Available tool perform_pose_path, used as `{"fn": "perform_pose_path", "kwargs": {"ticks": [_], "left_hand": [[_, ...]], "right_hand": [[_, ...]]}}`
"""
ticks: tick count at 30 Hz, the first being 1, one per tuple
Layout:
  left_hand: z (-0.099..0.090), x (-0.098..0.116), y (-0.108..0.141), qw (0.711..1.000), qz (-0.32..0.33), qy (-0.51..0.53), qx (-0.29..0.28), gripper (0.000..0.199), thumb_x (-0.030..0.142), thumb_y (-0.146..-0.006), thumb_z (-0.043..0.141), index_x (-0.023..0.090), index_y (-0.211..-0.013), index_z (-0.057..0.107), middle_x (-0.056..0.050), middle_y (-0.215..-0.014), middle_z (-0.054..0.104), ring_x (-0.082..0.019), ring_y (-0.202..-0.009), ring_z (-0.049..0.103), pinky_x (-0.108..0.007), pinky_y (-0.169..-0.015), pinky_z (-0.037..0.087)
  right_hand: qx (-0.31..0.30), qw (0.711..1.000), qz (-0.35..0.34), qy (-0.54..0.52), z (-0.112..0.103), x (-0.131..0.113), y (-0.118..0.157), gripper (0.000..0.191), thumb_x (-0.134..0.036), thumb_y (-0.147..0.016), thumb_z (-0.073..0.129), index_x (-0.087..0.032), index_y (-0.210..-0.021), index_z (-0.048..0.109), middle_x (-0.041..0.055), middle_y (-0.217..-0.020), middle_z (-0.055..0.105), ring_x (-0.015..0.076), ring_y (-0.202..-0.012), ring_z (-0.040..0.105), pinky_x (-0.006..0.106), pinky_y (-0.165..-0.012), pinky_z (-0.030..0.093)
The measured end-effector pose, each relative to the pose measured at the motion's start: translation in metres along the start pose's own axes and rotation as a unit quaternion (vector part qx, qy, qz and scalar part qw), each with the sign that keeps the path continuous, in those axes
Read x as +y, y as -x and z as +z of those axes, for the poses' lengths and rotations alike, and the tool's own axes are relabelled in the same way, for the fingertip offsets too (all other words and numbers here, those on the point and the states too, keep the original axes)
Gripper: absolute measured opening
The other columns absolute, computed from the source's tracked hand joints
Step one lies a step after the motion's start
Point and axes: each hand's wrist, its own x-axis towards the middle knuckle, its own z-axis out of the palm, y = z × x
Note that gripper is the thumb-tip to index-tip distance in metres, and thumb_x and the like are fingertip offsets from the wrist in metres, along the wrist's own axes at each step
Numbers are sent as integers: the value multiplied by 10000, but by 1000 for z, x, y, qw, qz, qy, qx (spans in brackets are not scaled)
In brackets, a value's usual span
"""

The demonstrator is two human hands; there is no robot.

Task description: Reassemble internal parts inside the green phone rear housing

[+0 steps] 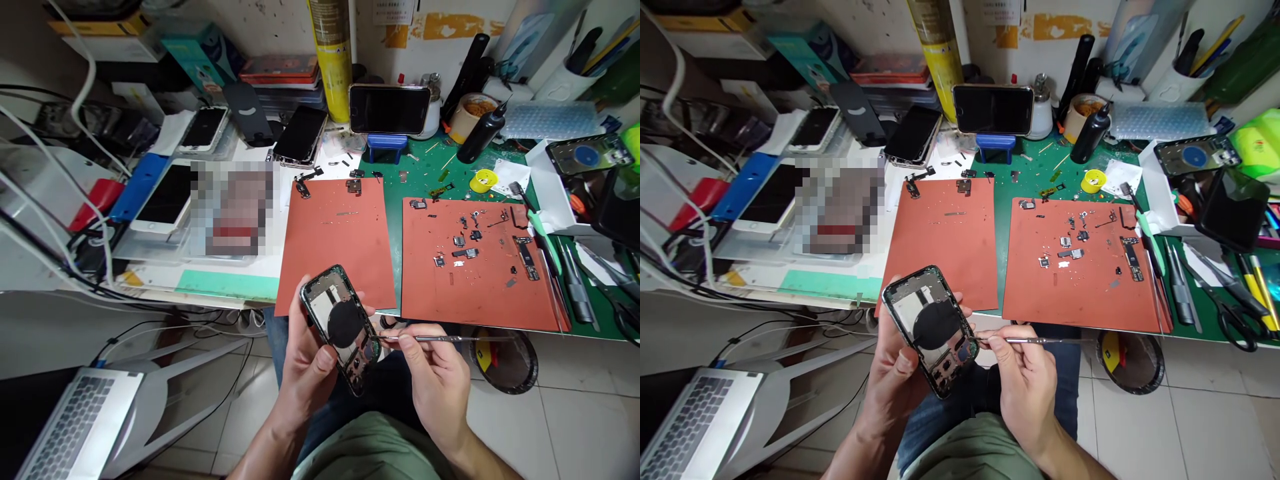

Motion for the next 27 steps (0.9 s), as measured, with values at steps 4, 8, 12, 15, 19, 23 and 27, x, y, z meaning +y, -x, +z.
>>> {"fn": "perform_pose_path", "kwargs": {"ticks": [4, 8, 12, 15, 19, 23, 27], "left_hand": [[2, 1, 0, 1000, -2, 1, 0, 1045, 483, -874, 903, 492, -1713, 280, -143, -1493, 708, -436, -1360, 693, -624, -1088, 596], [1, 0, -1, 1000, -2, 6, 3, 1071, 488, -863, 909, 496, -1717, 262, -153, -1526, 688, -441, -1372, 685, -626, -1085, 600], [1, 1, -2, 1000, -1, 14, 10, 1056, 486, -866, 899, 483, -1715, 271, -159, -1557, 670, -449, -1384, 677, -638, -1099, 590], [0, 2, 0, 999, -14, 30, 15, 974, 471, -900, 858, 455, -1708, 312, -160, -1560, 671, -455, -1404, 662, -653, -1117, 576], [-4, 4, 4, 996, -48, 76, 22, 880, 454, -984, 746, 427, -1729, 276, -177, -1581, 653, -450, -1383, 680, -690, -1147, 539], [-11, 3, 4, 987, -70, 140, 20, 811, 485, -1058, 616, 414, -1754, 205, -187, -1618, 616, -449, -1380, 683, -727, -1174, 496], [-14, 7, -2, 975, -108, 191, -34, 643, 557, -1116, 456, 328, -1714, 396, -164, -1576, 662, -407, -1337, 722, -682, -1218, 480]], "right_hand": [[-12, 999, -38, 34, -1, -3, 0, 102, -238, -1057, 695, -260, -1017, 786, 28, -1007, 871, 191, -905, 864, 239, -814, 706], [-26, 996, -74, 36, -2, -4, 2, 146, -184, -1057, 671, -269, -1072, 788, 23, -1038, 869, 192, -936, 862, 246, -832, 711], [-50, 990, -121, 52, -5, 1, 6, 224, -113, -1040, 665, -271, -1157, 773, 41, -1109, 862, 218, -1040, 851, 309, -930, 712], [-53, 984, -162, 52, -5, 4, 9, 308, -41, -1017, 655, -268, -1208, 739, 45, -1137, 852, 236, -1094, 839, 376, -981, 711], [-48, 970, -227, 71, 0, -6, 11, 375, 29, -979, 646, -235, -1237, 706, 65, -1148, 850, 239, -1087, 843, 377, -975, 718], [-39, 951, -286, 109, 5, -19, 13, 393, 36, -970, 642, -200, -1280, 692, 99, -1145, 851, 252, -1091, 843, 379, -966, 722], [-59, 925, -343, 156, 7, -27, 13, 432, 10, -975, 650, -186, -1360, 651, 117, -1140, 855, 272, -1141, 829, 395, -968, 723]]}}
